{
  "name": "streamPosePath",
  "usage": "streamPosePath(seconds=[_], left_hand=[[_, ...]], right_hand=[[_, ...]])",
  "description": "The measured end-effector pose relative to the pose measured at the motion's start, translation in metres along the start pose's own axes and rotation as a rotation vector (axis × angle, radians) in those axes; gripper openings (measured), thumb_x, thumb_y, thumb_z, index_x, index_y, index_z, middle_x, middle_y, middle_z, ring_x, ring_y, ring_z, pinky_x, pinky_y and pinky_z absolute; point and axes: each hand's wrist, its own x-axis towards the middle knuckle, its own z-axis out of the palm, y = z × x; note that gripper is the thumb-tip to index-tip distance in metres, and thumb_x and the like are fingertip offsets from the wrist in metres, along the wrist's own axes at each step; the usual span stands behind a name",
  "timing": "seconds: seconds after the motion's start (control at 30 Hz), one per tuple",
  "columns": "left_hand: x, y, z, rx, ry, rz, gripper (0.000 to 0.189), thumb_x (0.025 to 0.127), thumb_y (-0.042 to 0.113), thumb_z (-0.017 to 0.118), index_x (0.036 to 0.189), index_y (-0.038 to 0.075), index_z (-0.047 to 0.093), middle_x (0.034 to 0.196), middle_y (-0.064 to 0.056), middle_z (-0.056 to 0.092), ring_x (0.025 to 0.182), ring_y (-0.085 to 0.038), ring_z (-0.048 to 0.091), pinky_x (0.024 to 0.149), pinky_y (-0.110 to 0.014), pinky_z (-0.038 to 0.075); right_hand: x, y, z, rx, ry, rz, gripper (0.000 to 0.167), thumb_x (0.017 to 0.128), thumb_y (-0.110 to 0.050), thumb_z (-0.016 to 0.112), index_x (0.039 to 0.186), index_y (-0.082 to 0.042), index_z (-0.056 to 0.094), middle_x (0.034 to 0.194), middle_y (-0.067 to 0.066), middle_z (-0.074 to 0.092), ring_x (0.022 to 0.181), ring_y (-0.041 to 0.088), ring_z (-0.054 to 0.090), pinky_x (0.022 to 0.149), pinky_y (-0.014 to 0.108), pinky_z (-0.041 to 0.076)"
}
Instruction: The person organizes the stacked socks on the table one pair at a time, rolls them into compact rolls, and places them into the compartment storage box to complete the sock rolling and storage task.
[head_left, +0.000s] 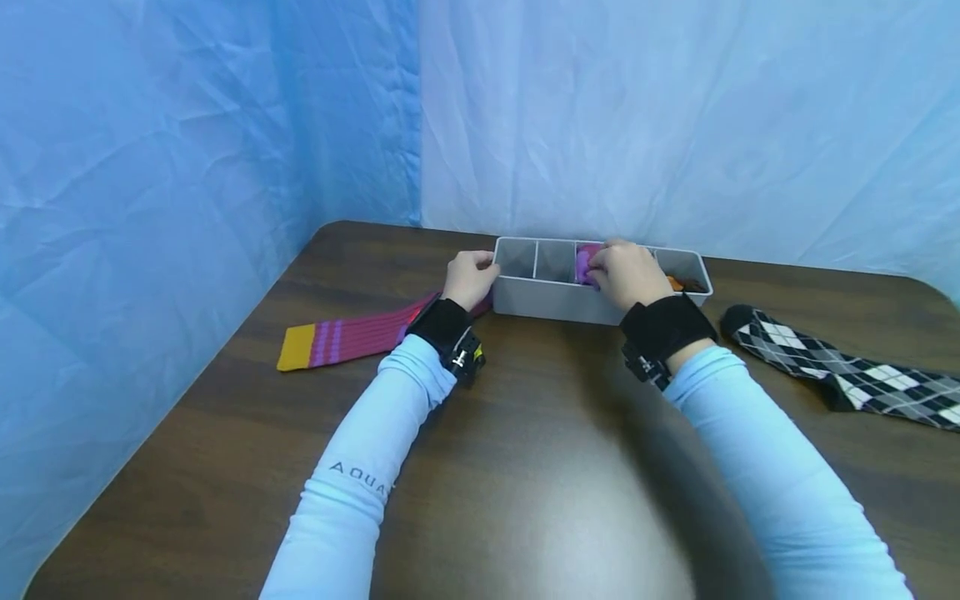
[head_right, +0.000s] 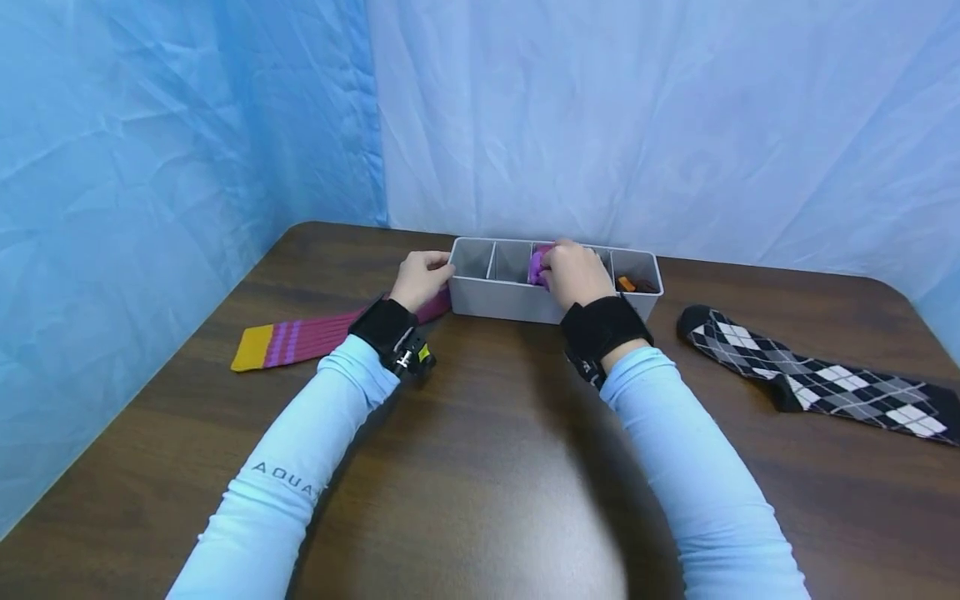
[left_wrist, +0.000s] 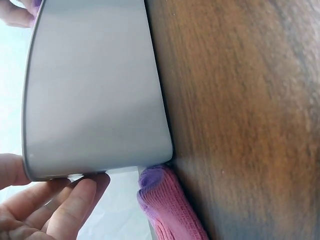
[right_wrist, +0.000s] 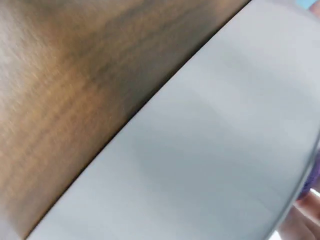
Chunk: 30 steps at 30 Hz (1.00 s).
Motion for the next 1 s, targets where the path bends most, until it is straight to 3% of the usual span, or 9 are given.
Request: streamPosePath(seconds=[0.13,0.27,0.4,0.53,0.7,0.8,0.9,1.0], left_hand=[[-0.005,0.000,-0.001,0.010,-0.008,-0.016,0.034,0.086,0.016,0.046,0.119,0.005,0.050,0.122,-0.009,0.050,0.113,-0.018,0.046,0.091,-0.030,0.038],[-0.009,-0.001,0.003,0.012,-0.006,-0.021,0.034,0.086,0.016,0.046,0.119,0.005,0.050,0.123,-0.009,0.050,0.114,-0.018,0.045,0.092,-0.029,0.037],[-0.011,0.000,0.004,0.012,-0.011,-0.019,0.034,0.086,0.016,0.046,0.118,0.005,0.050,0.122,-0.010,0.050,0.114,-0.019,0.045,0.093,-0.030,0.037],[-0.010,0.001,0.002,0.064,-0.030,0.004,0.035,0.087,0.017,0.046,0.118,0.004,0.050,0.122,-0.010,0.050,0.114,-0.020,0.045,0.093,-0.030,0.036],[-0.006,0.003,-0.009,0.249,-0.092,0.086,0.037,0.086,0.020,0.048,0.118,0.002,0.049,0.119,-0.012,0.052,0.111,-0.022,0.047,0.092,-0.031,0.036],[-0.010,-0.001,-0.024,0.457,-0.178,0.152,0.042,0.085,0.024,0.047,0.122,0.002,0.044,0.122,-0.013,0.049,0.114,-0.024,0.044,0.095,-0.033,0.033],[-0.022,-0.013,-0.046,0.688,-0.270,0.196,0.050,0.086,0.028,0.046,0.127,0.002,0.037,0.129,-0.016,0.041,0.119,-0.027,0.038,0.099,-0.036,0.029],[-0.038,-0.035,-0.070,0.829,-0.344,0.155,0.057,0.086,0.034,0.045,0.128,-0.002,0.033,0.128,-0.021,0.039,0.118,-0.031,0.038,0.098,-0.041,0.029]], right_hand=[[0.009,-0.002,-0.001,-0.043,-0.105,0.011,0.012,0.078,-0.007,0.057,0.075,-0.003,0.069,0.075,0.014,0.063,0.064,0.025,0.054,0.060,0.036,0.042],[0.009,-0.003,0.001,-0.060,-0.160,0.019,0.018,0.079,-0.003,0.053,0.067,-0.003,0.067,0.068,0.012,0.062,0.057,0.022,0.050,0.054,0.032,0.039],[0.006,-0.004,0.003,-0.061,-0.178,0.037,0.022,0.081,0.000,0.048,0.069,-0.002,0.067,0.065,0.011,0.060,0.054,0.021,0.048,0.051,0.030,0.038],[0.005,-0.001,0.006,-0.052,-0.151,0.034,0.017,0.081,-0.004,0.051,0.074,-0.002,0.067,0.069,0.012,0.061,0.058,0.023,0.051,0.054,0.033,0.040],[-0.001,0.005,0.009,-0.027,-0.040,-0.010,0.018,0.079,-0.012,0.057,0.092,-0.002,0.063,0.085,0.014,0.060,0.074,0.027,0.056,0.067,0.039,0.044],[-0.012,0.008,0.009,-0.018,0.049,-0.081,0.028,0.079,-0.019,0.058,0.102,-0.003,0.060,0.094,0.014,0.059,0.083,0.029,0.056,0.072,0.041,0.044],[-0.032,0.013,0.006,-0.029,0.080,-0.182,0.038,0.079,-0.026,0.058,0.110,-0.004,0.057,0.106,0.013,0.056,0.096,0.029,0.053,0.080,0.042,0.043],[-0.057,0.021,0.002,-0.041,0.036,-0.260,0.048,0.078,-0.032,0.059,0.117,-0.005,0.051,0.118,0.014,0.051,0.108,0.030,0.048,0.088,0.043,0.038]])
